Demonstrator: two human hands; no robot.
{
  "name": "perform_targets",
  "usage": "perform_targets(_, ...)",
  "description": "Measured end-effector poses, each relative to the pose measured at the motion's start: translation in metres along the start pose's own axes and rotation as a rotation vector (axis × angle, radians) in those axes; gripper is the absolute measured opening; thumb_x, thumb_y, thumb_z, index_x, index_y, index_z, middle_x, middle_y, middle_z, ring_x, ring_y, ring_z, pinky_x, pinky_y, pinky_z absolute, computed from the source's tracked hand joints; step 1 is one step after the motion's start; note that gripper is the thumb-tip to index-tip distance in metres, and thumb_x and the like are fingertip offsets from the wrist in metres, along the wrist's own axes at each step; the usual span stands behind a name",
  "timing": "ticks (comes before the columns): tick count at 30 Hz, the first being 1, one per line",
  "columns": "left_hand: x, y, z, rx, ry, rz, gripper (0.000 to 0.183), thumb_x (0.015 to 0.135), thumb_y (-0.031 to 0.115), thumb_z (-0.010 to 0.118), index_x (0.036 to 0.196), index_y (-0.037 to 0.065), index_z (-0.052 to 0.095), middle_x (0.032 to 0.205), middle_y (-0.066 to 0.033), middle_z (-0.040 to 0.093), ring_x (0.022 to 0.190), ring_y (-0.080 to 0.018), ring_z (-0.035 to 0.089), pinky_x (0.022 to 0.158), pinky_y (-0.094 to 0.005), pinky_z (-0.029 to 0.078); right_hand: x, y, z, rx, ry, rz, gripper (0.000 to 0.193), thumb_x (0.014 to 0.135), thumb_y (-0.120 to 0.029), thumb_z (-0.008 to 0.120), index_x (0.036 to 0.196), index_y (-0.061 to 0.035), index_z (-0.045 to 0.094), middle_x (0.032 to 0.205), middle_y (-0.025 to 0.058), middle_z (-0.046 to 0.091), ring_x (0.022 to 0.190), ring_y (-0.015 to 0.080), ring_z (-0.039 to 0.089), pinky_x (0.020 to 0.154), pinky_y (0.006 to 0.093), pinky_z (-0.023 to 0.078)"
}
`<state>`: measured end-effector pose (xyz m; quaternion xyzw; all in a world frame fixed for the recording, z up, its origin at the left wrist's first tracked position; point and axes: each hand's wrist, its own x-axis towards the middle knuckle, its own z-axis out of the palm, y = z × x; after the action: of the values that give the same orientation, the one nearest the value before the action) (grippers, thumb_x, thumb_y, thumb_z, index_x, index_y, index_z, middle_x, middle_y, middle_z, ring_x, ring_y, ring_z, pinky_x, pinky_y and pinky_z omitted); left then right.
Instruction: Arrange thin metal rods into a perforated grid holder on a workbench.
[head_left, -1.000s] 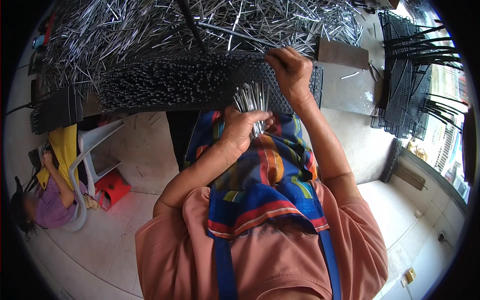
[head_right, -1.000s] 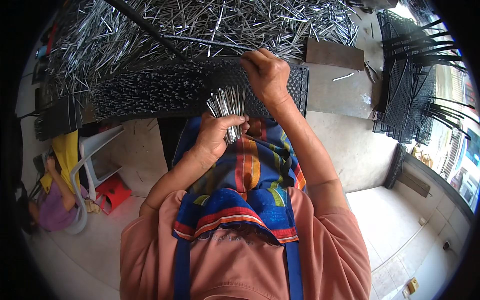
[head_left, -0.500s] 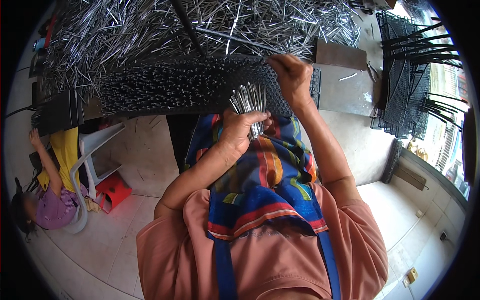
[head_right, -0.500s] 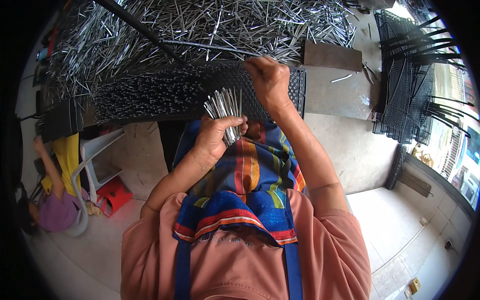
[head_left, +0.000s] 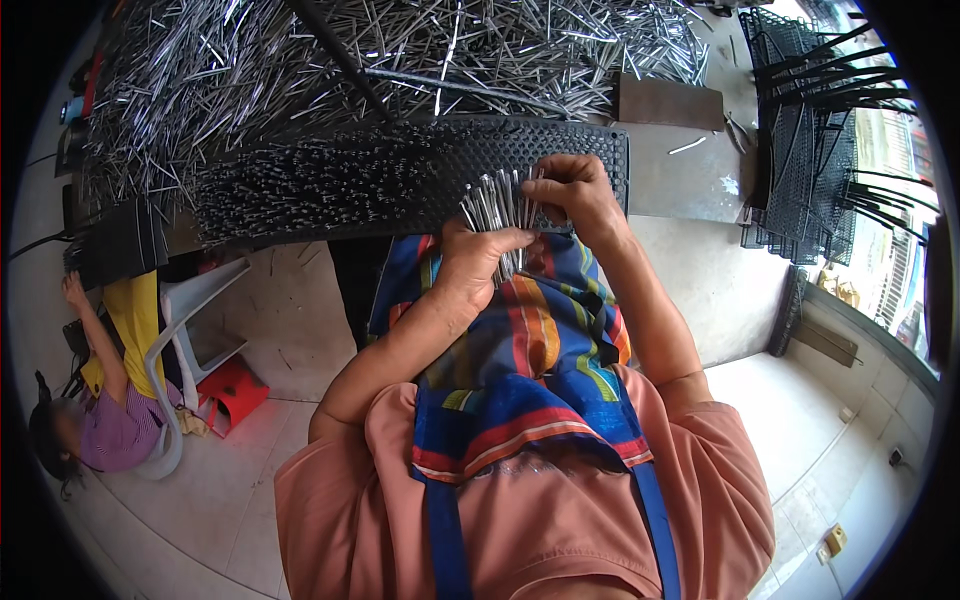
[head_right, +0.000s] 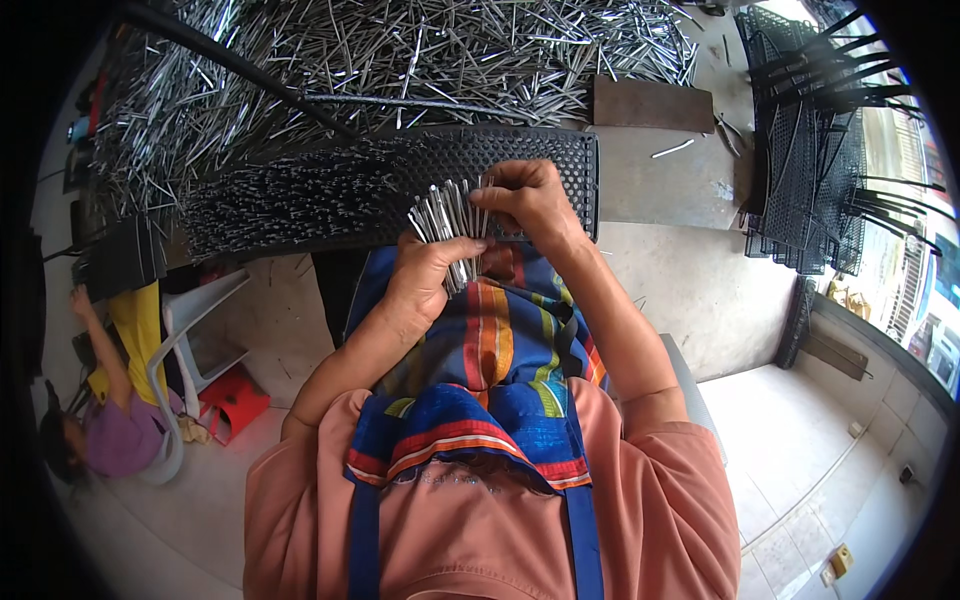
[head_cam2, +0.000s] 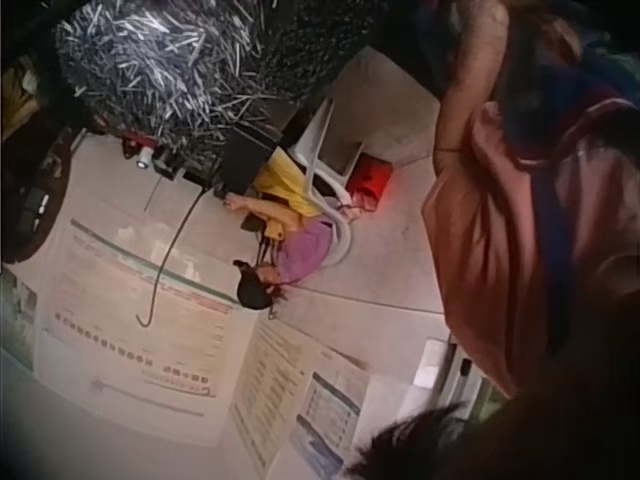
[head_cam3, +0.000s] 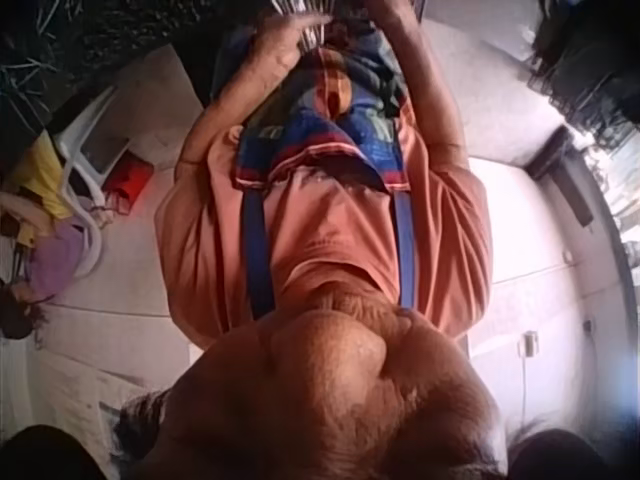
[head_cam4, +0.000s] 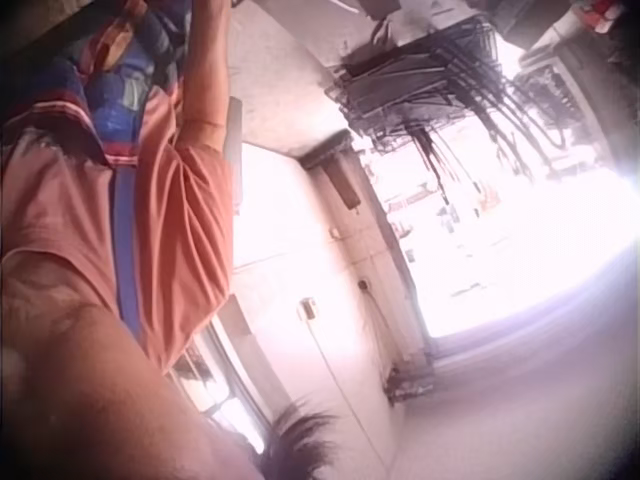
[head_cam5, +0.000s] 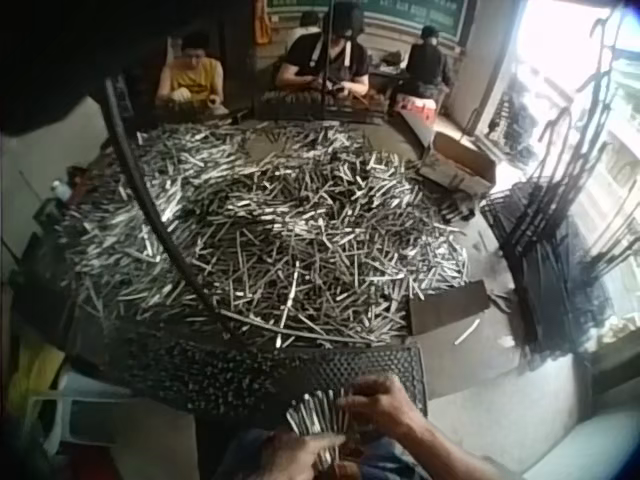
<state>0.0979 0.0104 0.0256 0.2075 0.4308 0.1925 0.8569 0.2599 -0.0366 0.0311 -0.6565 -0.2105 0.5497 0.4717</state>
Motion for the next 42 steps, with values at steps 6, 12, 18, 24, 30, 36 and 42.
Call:
perform_targets(6,-0.001,0.003,-0.007,0.142,0.066,-0.075,0.03,0.078,-0.006,0.067,0.108,-0.002,0.064,0.088,-0.0108,0.069,0.073,-0.0217,0.07,0.063,-0.0336,0.06,0.009,-0.005,-0.011,0.158,0.345,-0.293,0.01,0.086,-0.005,0.069,0.076,-0.0017,0.067,0.061,-0.002,0.056,0.053,0.0034,0.047,0.049,0.0191,0.031)
perform_targets(12,-0.001,0.003,-0.001,0.178,0.065,-0.048,0.029,0.078,-0.004,0.07,0.106,-0.001,0.064,0.087,-0.0109,0.069,0.071,-0.0215,0.07,0.061,-0.0319,0.059,0.036,0.007,-0.006,-0.1,0.552,-0.825,0.01,0.078,0.01,0.071,0.084,0.0031,0.068,0.08,0.0021,0.063,0.074,0.0066,0.055,0.065,0.0198,0.043)
perform_targets(18,0.003,0.007,-0.003,0.218,0.008,-0.057,0.028,0.078,-0.003,0.07,0.105,-0.001,0.065,0.086,-0.0115,0.07,0.07,-0.0212,0.07,0.061,-0.0311,0.058,0.039,0.009,-0.005,-0.077,0.553,-0.838,0.01,0.077,0.009,0.072,0.084,0.0025,0.069,0.08,0.0033,0.065,0.073,0.007,0.058,0.065,0.0201,0.045)
perform_targets(24,0.003,0.006,-0.004,0.133,0.051,-0.09,0.022,0.077,-0.004,0.07,0.099,-0.001,0.066,0.084,-0.0131,0.071,0.067,-0.0213,0.07,0.06,-0.0316,0.058,0.041,0.012,-0.004,0.001,0.574,-0.797,0.009,0.078,0.009,0.07,0.083,0.0023,0.068,0.081,0.002,0.065,0.075,0.006,0.056,0.067,0.0198,0.044)
perform_targets(30,0.002,0.01,-0.004,0.149,0.05,-0.101,0.024,0.077,-0.004,0.069,0.1,-0.001,0.065,0.084,-0.0124,0.071,0.067,-0.0211,0.069,0.06,-0.032,0.058,0.038,0.018,0.001,-0.041,0.59,-0.806,0.01,0.078,0.009,0.071,0.084,0.0023,0.068,0.083,0.0014,0.065,0.075,0.0061,0.056,0.067,0.0204,0.045)
perform_targets(36,0.001,0.007,-0.002,0.097,0.086,-0.101,0.023,0.077,-0.005,0.069,0.1,-0.001,0.064,0.083,-0.0122,0.07,0.066,-0.0208,0.069,0.059,-0.0317,0.057,0.042,0.025,0.009,-0.117,0.635,-0.856,0.012,0.076,0.009,0.072,0.085,0.0022,0.069,0.081,0.0047,0.066,0.074,0.0097,0.06,0.065,0.0231,0.047)
perform_targets(42,0.003,0.006,-0.005,0.093,0.078,-0.107,0.022,0.078,-0.005,0.068,0.1,-0.001,0.064,0.083,-0.0121,0.07,0.068,-0.0204,0.069,0.06,-0.0317,0.057,0.042,0.026,0.01,-0.433,0.575,-0.827,0.014,0.075,0.005,0.074,0.088,0.0007,0.071,0.08,0.008,0.068,0.069,0.0129,0.063,0.062,0.0248,0.048)
